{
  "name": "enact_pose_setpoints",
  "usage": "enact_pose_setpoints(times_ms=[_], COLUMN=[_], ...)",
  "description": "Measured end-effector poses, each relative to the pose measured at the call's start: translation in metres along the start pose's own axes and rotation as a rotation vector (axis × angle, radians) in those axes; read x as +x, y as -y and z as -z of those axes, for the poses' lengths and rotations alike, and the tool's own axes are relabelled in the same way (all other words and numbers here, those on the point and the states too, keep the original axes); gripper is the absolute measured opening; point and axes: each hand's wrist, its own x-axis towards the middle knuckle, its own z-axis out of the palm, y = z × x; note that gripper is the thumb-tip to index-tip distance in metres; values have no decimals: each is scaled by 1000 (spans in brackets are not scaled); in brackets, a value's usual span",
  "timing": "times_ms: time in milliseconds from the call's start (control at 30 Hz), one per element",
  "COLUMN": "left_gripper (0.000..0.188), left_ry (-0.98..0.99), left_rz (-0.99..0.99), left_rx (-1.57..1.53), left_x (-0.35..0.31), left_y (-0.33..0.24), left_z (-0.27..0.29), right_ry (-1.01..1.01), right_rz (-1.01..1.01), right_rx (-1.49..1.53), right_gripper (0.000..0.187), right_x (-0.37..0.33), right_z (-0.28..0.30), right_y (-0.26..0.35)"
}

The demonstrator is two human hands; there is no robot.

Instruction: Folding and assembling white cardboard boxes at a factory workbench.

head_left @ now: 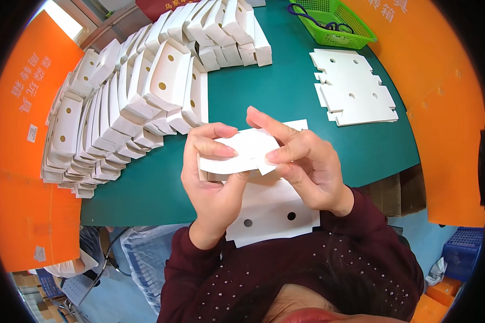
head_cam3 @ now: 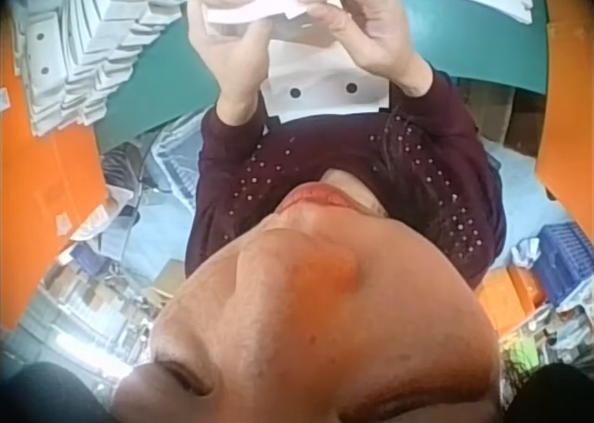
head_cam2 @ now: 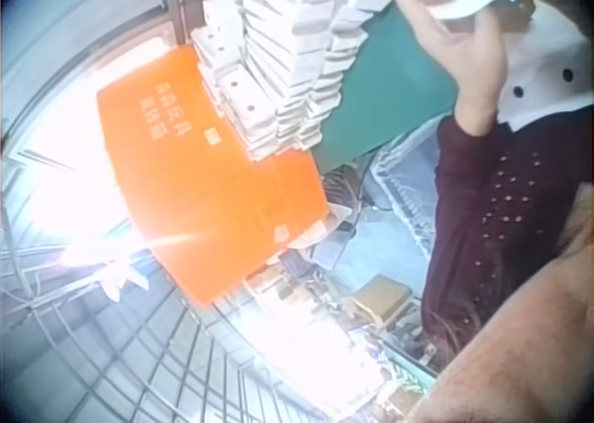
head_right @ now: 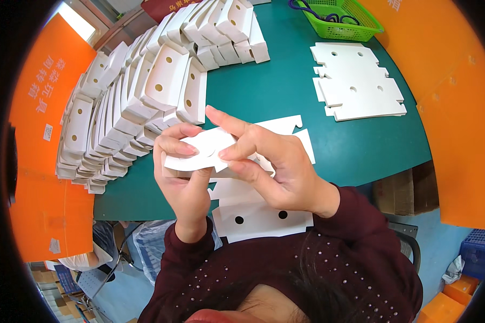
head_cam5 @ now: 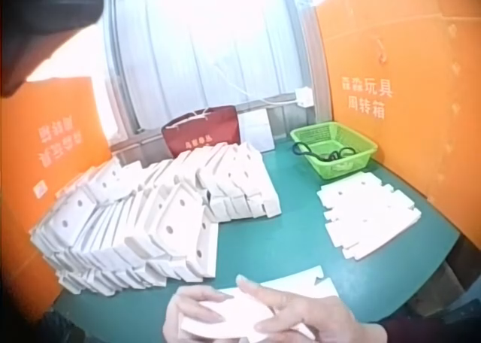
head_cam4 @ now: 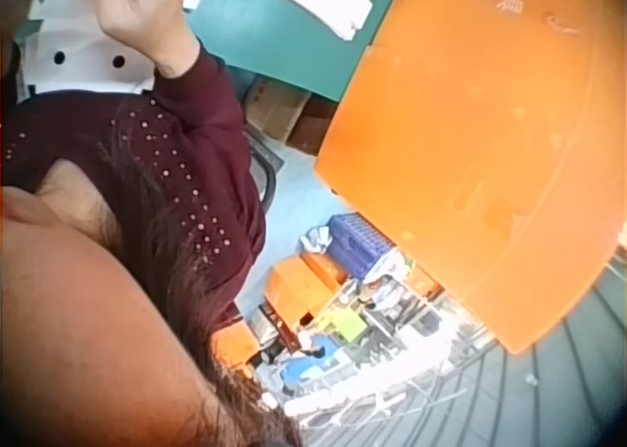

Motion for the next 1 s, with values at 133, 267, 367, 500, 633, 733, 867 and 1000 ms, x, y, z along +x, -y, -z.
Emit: enact_pose_setpoints(times_ms=[133,267,367,500,633,733,867,1000], left_gripper=[27,24,23,23,22,24,48,37], left_ry=[-26,6,46,159,165,129,125,10], left_rz=[-137,-44,-81,-166,-148,-70,-30,-368], left_rx=[202,105,120,179,163,143,44,-17], left_x=[-6,0,-1,2,0,-2,-1,-7], left_y=[2,0,3,3,0,1,5,30], left_z=[-6,-4,0,4,3,-1,-11,-5], right_ry=[-47,-161,-141,-225,-236,-163,-140,-119], right_rz=[-13,2,78,137,199,279,309,350], right_rx=[-45,164,-139,-80,-181,-428,-561,-621], right_gripper=[8,11,13,16,17,15,27,39], right_x=[2,1,-1,4,4,6,9,11], right_z=[-3,-3,2,0,-1,5,19,13], right_y=[4,-6,-6,-6,-8,-8,-9,-19])
